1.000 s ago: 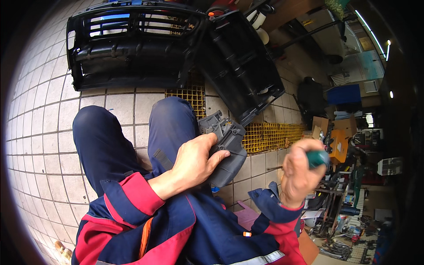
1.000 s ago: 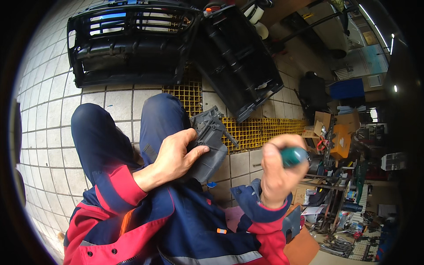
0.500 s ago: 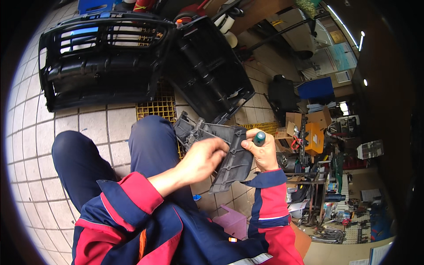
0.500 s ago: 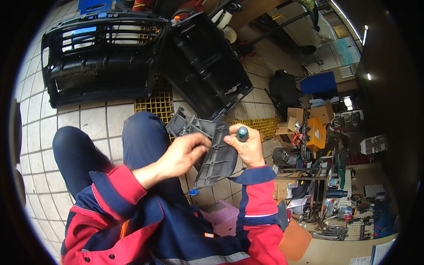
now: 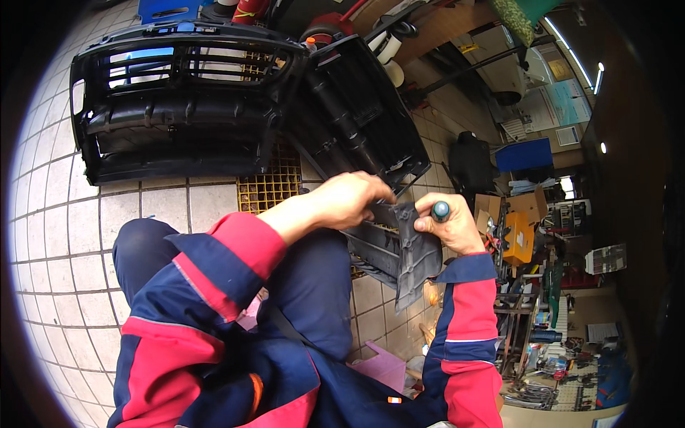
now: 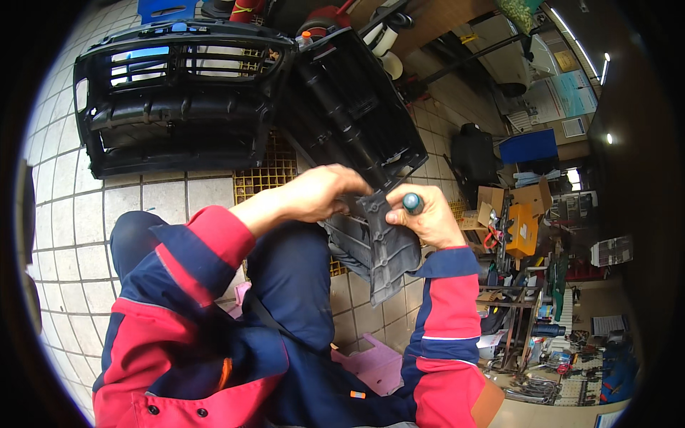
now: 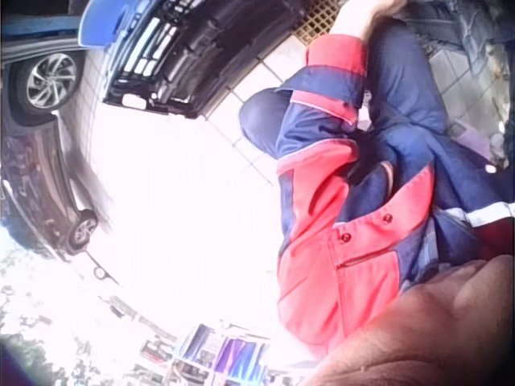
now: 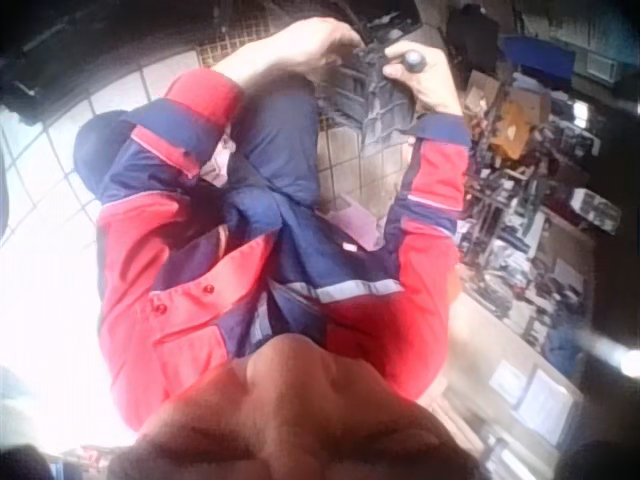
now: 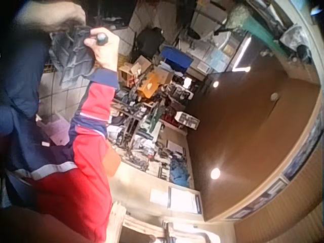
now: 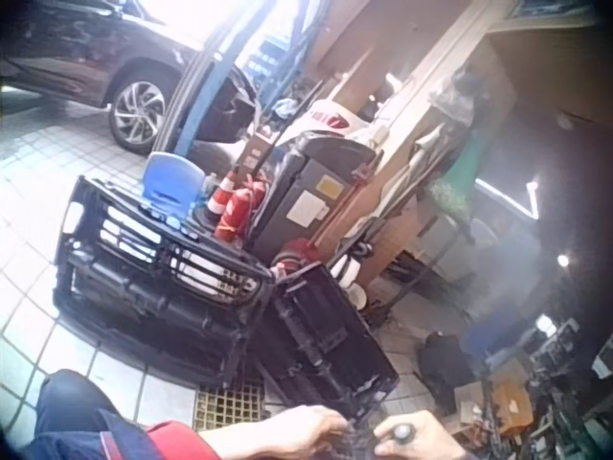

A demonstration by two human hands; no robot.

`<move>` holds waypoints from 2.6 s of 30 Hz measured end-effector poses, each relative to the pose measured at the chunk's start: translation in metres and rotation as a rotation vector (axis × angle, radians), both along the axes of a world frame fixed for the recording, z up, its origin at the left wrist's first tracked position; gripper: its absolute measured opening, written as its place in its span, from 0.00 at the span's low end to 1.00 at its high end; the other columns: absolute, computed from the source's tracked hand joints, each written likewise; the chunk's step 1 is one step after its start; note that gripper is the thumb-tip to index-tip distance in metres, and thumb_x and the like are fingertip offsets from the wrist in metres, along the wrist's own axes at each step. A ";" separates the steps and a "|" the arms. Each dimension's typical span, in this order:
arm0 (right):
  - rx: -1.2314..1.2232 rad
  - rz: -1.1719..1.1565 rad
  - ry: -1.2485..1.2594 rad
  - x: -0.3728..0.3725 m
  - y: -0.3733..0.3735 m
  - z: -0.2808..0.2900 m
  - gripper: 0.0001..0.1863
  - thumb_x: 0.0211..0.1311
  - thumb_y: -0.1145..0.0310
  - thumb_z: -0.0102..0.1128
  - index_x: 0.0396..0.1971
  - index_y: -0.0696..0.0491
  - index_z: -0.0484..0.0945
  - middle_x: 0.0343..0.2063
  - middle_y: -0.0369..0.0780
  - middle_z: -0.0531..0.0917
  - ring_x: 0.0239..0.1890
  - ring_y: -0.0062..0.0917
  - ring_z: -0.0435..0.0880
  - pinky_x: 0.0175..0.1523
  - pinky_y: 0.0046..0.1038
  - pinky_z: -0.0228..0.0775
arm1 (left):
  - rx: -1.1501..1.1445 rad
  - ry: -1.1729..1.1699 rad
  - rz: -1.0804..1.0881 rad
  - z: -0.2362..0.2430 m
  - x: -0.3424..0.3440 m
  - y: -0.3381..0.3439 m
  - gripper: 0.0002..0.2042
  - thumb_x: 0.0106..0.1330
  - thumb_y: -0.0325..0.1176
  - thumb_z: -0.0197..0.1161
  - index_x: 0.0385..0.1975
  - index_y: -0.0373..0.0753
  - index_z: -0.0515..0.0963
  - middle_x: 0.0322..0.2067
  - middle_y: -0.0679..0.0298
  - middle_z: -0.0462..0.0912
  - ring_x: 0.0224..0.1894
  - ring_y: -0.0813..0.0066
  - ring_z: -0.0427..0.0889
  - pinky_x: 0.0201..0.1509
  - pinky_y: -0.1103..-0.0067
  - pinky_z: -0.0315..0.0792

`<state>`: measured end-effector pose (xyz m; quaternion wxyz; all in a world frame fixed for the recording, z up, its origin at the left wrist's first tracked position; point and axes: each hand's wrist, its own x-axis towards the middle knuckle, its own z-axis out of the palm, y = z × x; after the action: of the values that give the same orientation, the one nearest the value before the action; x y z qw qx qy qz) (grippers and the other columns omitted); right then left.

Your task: The person retrieves a screwdriver from a toolbox and uses it to pry and remove a plastic cover from a black car part. They then use the screwdriver to manipulate internal components of the part.

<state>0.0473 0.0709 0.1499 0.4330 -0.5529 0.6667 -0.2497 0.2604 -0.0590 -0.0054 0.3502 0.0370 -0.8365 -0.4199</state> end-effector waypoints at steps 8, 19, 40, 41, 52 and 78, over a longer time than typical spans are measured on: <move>-0.016 0.078 -0.017 0.009 -0.042 0.019 0.16 0.53 0.75 0.87 0.38 0.58 0.87 0.32 0.28 0.83 0.36 0.13 0.80 0.46 0.21 0.74 | 0.037 0.033 -0.045 0.006 0.002 -0.041 0.09 0.63 0.25 0.73 0.42 0.35 0.87 0.35 0.51 0.89 0.41 0.48 0.90 0.46 0.64 0.81; -0.093 0.248 -0.131 0.003 -0.027 0.060 0.15 0.43 0.76 0.86 0.33 0.60 0.90 0.29 0.40 0.87 0.32 0.25 0.82 0.39 0.28 0.72 | 0.156 -0.487 -0.270 -0.008 0.061 -0.077 0.19 0.62 0.35 0.79 0.52 0.36 0.88 0.48 0.55 0.92 0.53 0.57 0.90 0.59 0.67 0.81; -0.216 0.173 -0.400 0.028 0.039 0.067 0.18 0.48 0.67 0.91 0.31 0.57 0.87 0.25 0.41 0.86 0.28 0.26 0.77 0.34 0.28 0.66 | -0.107 -0.164 0.300 -0.036 0.064 -0.027 0.10 0.70 0.42 0.72 0.39 0.41 0.87 0.31 0.56 0.88 0.38 0.49 0.89 0.41 0.63 0.81; -0.233 0.142 -0.392 0.028 0.041 0.064 0.18 0.48 0.67 0.91 0.31 0.57 0.87 0.25 0.41 0.86 0.28 0.26 0.77 0.34 0.29 0.66 | -0.110 -0.194 0.288 -0.034 0.066 -0.024 0.11 0.70 0.43 0.71 0.39 0.41 0.87 0.31 0.55 0.88 0.38 0.48 0.89 0.41 0.62 0.81; -0.439 0.526 -0.350 0.020 0.071 0.088 0.09 0.58 0.66 0.84 0.29 0.53 0.90 0.26 0.40 0.92 0.22 0.22 0.81 0.25 0.24 0.62 | 0.626 -0.288 0.199 -0.048 0.096 -0.032 0.20 0.67 0.40 0.78 0.51 0.33 0.86 0.44 0.56 0.91 0.47 0.69 0.88 0.55 0.71 0.80; -0.619 0.193 -0.600 -0.104 0.219 0.040 0.10 0.67 0.68 0.78 0.38 0.50 0.81 0.30 0.36 0.88 0.31 0.20 0.69 0.34 0.23 0.62 | 0.202 -0.924 0.180 -0.032 0.166 -0.038 0.25 0.70 0.40 0.74 0.62 0.33 0.82 0.54 0.47 0.90 0.56 0.51 0.89 0.62 0.65 0.81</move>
<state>-0.0564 0.2896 0.1895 0.4427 -0.6193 0.3503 -0.5456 0.4265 -0.0969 -0.0376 -0.0286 0.3259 -0.8530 -0.4065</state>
